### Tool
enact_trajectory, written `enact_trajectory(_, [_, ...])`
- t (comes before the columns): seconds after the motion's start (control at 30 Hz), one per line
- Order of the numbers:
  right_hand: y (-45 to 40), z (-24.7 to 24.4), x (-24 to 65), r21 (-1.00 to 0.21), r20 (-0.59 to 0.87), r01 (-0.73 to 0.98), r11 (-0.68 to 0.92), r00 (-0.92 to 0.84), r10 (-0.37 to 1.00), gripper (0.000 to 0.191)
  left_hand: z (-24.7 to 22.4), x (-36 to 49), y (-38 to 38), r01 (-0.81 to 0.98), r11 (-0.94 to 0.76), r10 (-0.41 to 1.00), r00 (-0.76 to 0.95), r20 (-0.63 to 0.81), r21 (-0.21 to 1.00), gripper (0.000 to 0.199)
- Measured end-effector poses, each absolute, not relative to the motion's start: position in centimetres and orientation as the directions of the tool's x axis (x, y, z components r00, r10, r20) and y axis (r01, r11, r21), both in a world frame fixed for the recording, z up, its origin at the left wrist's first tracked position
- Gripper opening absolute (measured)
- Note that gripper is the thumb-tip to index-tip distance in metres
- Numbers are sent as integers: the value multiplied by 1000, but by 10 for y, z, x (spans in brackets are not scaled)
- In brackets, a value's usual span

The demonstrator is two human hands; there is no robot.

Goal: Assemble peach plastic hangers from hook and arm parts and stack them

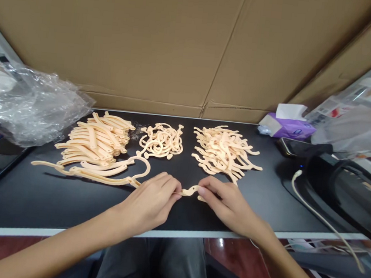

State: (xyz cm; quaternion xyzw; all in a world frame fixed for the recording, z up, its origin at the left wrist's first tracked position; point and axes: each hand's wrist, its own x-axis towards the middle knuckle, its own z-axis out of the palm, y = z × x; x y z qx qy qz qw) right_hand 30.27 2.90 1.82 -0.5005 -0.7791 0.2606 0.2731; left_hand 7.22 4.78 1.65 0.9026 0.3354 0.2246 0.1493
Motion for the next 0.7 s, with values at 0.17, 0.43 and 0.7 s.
enact_trajectory(0.17, [30,18,307,-639,192,651,410,-382,904,24,10,74,47,502,-768,635,675,376,397,15])
enact_trajectory(0.43, [30,10,309,-434,260,735,521,-451,854,30,10,74,48,481,-796,603,687,407,368,15])
enact_trajectory(0.7, [32,25,308,-509,55,755,413,-450,891,25,9,74,48,473,-804,593,693,411,361,15])
